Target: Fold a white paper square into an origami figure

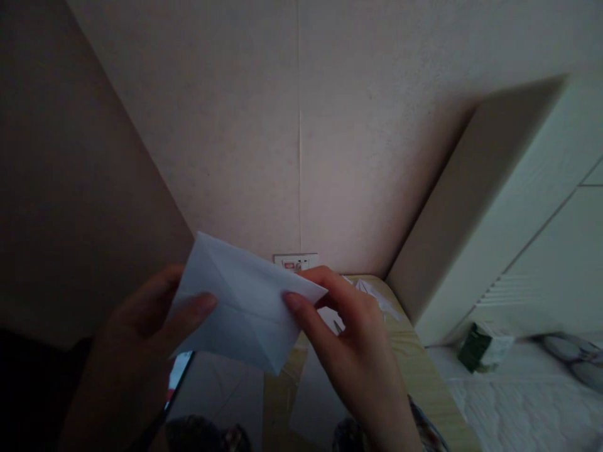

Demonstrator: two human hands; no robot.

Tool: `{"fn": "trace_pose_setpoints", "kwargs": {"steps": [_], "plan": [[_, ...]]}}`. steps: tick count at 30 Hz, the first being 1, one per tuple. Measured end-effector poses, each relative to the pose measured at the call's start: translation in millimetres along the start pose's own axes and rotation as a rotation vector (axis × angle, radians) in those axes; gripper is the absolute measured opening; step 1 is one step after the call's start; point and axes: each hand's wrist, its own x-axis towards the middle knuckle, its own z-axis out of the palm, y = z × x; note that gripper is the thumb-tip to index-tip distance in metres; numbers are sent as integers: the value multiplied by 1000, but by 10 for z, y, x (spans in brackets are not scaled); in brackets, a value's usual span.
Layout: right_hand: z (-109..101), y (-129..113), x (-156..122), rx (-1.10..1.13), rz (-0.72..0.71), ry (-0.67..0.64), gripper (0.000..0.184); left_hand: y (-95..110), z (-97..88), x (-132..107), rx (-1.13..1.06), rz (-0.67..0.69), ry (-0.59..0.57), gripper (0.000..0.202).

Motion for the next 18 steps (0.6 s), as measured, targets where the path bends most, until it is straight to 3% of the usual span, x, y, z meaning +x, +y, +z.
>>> {"fn": "trace_pose_setpoints", "kwargs": {"steps": [4, 10, 18], "plan": [[11, -18, -34, 62, 41, 103, 13, -12, 44, 1, -136, -90, -52, 13], [47, -23, -49, 71, 70, 205, 10, -50, 67, -2, -130, -11, 19, 26], [28, 14, 35, 77, 76, -15, 13, -36, 141, -16, -229, -31, 155, 22]]}}
